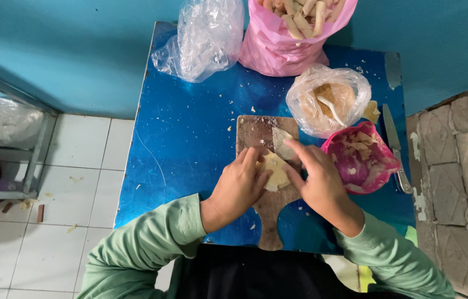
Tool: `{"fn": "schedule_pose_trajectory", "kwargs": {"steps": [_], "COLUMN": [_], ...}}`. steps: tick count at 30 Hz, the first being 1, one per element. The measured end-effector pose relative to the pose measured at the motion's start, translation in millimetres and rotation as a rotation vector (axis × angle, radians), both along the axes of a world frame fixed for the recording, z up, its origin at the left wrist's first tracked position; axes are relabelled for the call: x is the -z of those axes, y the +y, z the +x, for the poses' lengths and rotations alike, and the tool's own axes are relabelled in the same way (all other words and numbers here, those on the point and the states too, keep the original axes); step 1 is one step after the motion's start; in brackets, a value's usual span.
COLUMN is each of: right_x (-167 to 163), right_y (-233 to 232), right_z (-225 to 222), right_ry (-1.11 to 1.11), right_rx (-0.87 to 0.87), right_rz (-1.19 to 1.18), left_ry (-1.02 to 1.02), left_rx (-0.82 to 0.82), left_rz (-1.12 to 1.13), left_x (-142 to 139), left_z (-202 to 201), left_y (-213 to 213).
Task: The person folds thin square dough wrappers on a small wooden board, pressing and creasing each fold by hand, and places finished folded pieces into a pink bowl. They occasionally reach into a plastic bag of dough pieces to get the next wrapper and repeat the folding cycle.
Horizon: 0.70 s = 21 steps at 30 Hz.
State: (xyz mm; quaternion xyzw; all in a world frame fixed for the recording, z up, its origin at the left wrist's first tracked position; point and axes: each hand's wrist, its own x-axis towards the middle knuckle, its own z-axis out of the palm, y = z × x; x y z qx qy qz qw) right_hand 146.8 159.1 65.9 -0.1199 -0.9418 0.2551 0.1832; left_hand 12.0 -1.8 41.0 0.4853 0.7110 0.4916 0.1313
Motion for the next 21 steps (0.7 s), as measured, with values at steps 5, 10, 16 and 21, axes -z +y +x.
{"fn": "schedule_pose_trajectory", "kwargs": {"steps": [5, 10, 16, 21], "right_x": [-1, 21, 25, 14], "right_y": [-5, -9, -5, -4], "right_z": [11, 10, 7, 9], "right_ry": [-0.05, -0.119, -0.201, -0.088], "right_rx": [-0.081, -0.088, 0.064, 0.111], "right_rz": [0.497, 0.707, 0.818, 0.675], "left_ry": [0.021, 0.048, -0.015, -0.02], "left_rx": [-0.003, -0.01, -0.016, -0.009], "left_rz": [0.012, 0.028, -0.034, -0.018], "left_x": [0, 3, 6, 5], "left_z": [-1, -1, -4, -4], "left_y": [-3, -4, -1, 0]}}
